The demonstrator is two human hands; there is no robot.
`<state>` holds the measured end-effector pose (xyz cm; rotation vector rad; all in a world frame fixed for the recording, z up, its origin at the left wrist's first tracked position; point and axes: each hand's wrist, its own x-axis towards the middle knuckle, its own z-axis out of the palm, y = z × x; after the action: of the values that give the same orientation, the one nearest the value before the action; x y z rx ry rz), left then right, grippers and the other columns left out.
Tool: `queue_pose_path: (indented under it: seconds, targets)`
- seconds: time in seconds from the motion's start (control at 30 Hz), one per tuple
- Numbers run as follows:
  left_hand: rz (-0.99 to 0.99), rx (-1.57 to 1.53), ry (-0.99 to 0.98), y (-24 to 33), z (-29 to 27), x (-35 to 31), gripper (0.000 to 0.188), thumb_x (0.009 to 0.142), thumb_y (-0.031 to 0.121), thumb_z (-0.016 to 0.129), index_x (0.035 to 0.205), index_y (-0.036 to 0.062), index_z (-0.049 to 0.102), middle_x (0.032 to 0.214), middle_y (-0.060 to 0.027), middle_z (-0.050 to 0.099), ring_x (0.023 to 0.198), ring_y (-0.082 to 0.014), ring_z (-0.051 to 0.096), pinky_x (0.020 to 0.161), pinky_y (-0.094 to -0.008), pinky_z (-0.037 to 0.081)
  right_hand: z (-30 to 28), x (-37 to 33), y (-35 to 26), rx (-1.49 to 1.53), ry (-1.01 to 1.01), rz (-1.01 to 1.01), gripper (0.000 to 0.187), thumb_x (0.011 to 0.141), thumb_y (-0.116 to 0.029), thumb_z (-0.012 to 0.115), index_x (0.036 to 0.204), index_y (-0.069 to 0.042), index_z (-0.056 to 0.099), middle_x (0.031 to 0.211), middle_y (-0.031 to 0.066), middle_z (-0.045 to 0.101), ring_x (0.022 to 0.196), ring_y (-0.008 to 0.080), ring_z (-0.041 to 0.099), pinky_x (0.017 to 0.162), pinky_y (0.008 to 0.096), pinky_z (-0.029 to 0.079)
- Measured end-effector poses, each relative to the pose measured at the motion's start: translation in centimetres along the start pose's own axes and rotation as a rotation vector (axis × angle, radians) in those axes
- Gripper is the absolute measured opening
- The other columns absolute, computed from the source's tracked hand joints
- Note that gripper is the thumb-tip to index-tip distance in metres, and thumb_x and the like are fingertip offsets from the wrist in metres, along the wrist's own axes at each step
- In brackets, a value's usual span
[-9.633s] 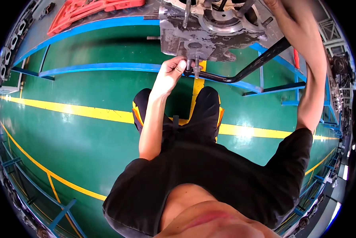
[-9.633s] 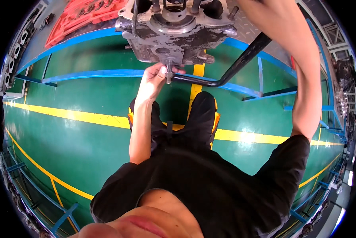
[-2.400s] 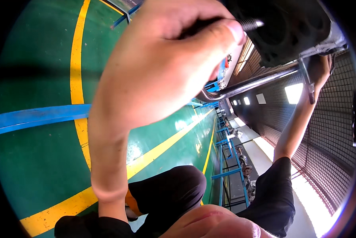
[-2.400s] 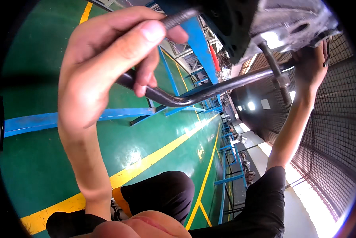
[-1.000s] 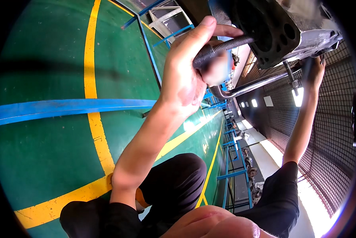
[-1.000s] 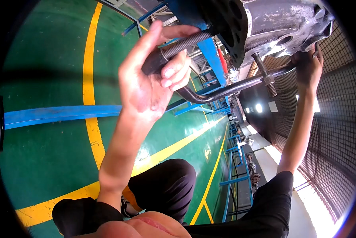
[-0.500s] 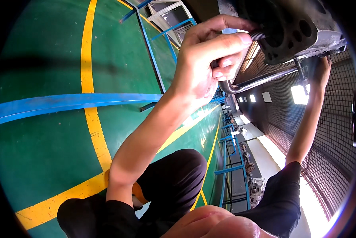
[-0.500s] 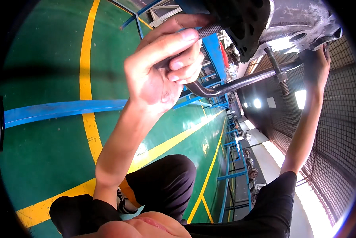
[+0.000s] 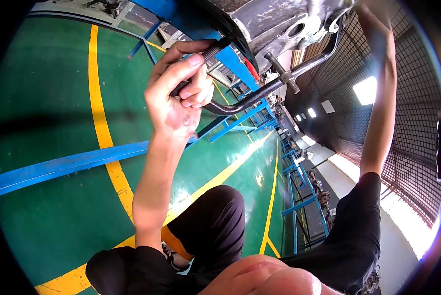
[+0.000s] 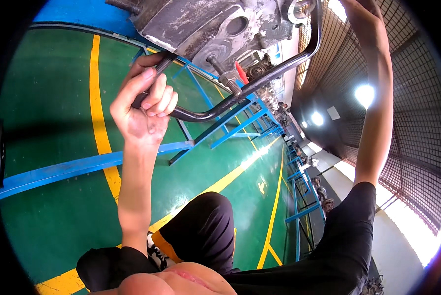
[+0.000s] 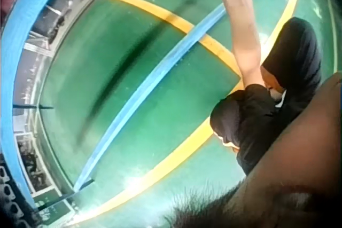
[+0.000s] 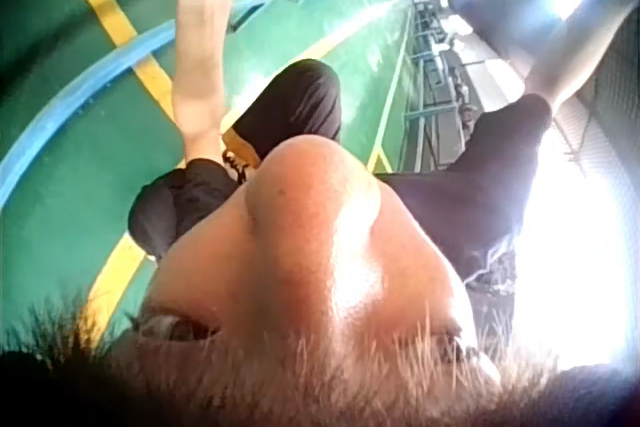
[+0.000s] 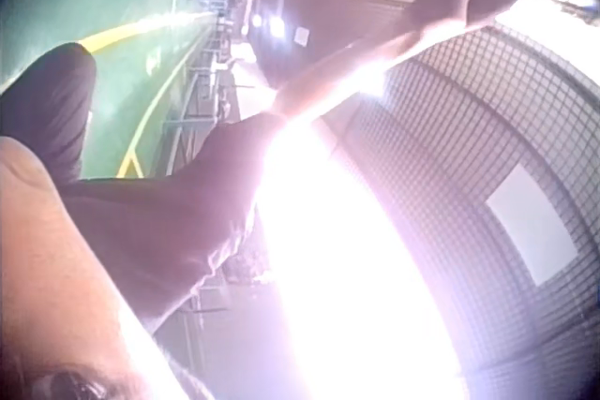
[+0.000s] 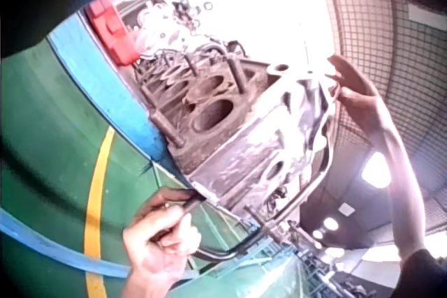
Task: The person assembles an engine cylinder head using a torque wrench and a socket. They insert a bolt into the head, tighten it with the wrench, and then remove the bolt. The person repeats this process for multiple bolts on the cylinder head.
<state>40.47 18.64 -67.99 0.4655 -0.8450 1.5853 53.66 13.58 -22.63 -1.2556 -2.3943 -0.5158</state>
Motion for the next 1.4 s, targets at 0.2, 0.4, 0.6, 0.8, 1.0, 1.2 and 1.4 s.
queue_pose_path:
  seconds: [0.2, 0.4, 0.6, 0.8, 1.0, 1.2, 1.4]
  targets:
    - [0.002, 0.001, 0.034, 0.1, 0.4, -0.2, 0.028, 0.097, 0.011, 0.045, 0.115, -0.0062, 0.058, 0.051, 0.0038, 0.028, 0.040, -0.0069, 0.023, 0.043, -0.0249, 0.023, -1.9, 2.4, 0.3, 0.011, -0.093, -0.007, 0.054, 0.098, -0.037, 0.062, 0.131, 0.006, 0.056, 0.129, 0.0160, 0.061, 0.124, 0.0250, 0.055, 0.112, 0.0362, 0.037]
    - [-0.011, 0.049, 0.063, 0.6, 0.4, -0.1, 0.028, 0.096, 0.011, 0.046, 0.115, -0.0063, 0.058, 0.051, 0.0035, 0.028, 0.040, -0.0070, 0.023, 0.043, -0.0249, 0.023, 0.5, 2.4, -2.6, 0.097, -0.245, -0.004, 0.036, 0.098, -0.030, 0.063, 0.118, 0.001, 0.062, 0.111, 0.0109, 0.065, 0.107, 0.0181, 0.059, 0.095, 0.0309, 0.045]
    - [-0.010, -0.010, 0.029, 0.3, 0.0, 0.0, 0.029, 0.097, 0.011, 0.045, 0.117, -0.0069, 0.058, 0.052, 0.0032, 0.029, 0.040, -0.0069, 0.024, 0.043, -0.0249, 0.023, 2.1, 1.3, -4.3, 0.227, -0.344, -0.100, 0.018, 0.091, -0.018, 0.071, 0.102, -0.008, 0.060, 0.099, 0.0061, 0.065, 0.091, 0.0177, 0.062, 0.084, 0.0345, 0.051]
    - [0.002, -0.160, 0.019, 0.2, -0.1, 0.1, 0.024, 0.094, 0.008, 0.051, 0.108, -0.0075, 0.063, 0.051, 0.0028, 0.033, 0.040, -0.0057, 0.025, 0.039, -0.0243, 0.021, 5.0, -0.6, -5.1, 0.422, -0.180, -0.077, 0.023, 0.097, -0.031, 0.064, 0.103, -0.011, 0.055, 0.096, 0.0050, 0.062, 0.073, 0.0139, 0.058, 0.065, 0.0287, 0.048]
    - [0.018, -0.080, 0.005, 0.6, -0.4, 0.2, 0.024, 0.095, 0.007, 0.051, 0.109, -0.0076, 0.064, 0.051, 0.0031, 0.033, 0.039, -0.0059, 0.025, 0.039, -0.0245, 0.021, 3.1, 0.6, -2.0, 0.523, -0.039, 0.107, 0.023, 0.102, -0.036, 0.054, 0.102, -0.013, 0.056, 0.087, 0.0002, 0.061, 0.056, 0.0086, 0.052, 0.045, 0.0242, 0.041]
    - [0.038, -0.033, 0.011, 0.8, -0.1, 0.2, 0.023, 0.094, 0.006, 0.053, 0.107, -0.0075, 0.065, 0.051, 0.0025, 0.035, 0.039, -0.0057, 0.026, 0.040, -0.0244, 0.021, 3.9, 0.3, -5.3, 0.252, -0.099, 0.183, 0.020, 0.100, -0.028, 0.059, 0.107, -0.010, 0.058, 0.081, -0.0005, 0.060, 0.063, 0.0101, 0.058, 0.057, 0.0258, 0.049]
    - [0.020, -0.043, 0.035, 1.0, -0.1, 0.3, 0.022, 0.093, 0.005, 0.054, 0.106, -0.0077, 0.067, 0.051, 0.0027, 0.036, 0.040, -0.0055, 0.026, 0.040, -0.0243, 0.021, 4.7, 0.5, -5.0, 0.195, -0.004, 0.066, 0.022, 0.098, -0.011, 0.054, 0.119, -0.012, 0.058, 0.074, 0.0011, 0.062, 0.058, 0.0109, 0.060, 0.045, 0.0238, 0.048]
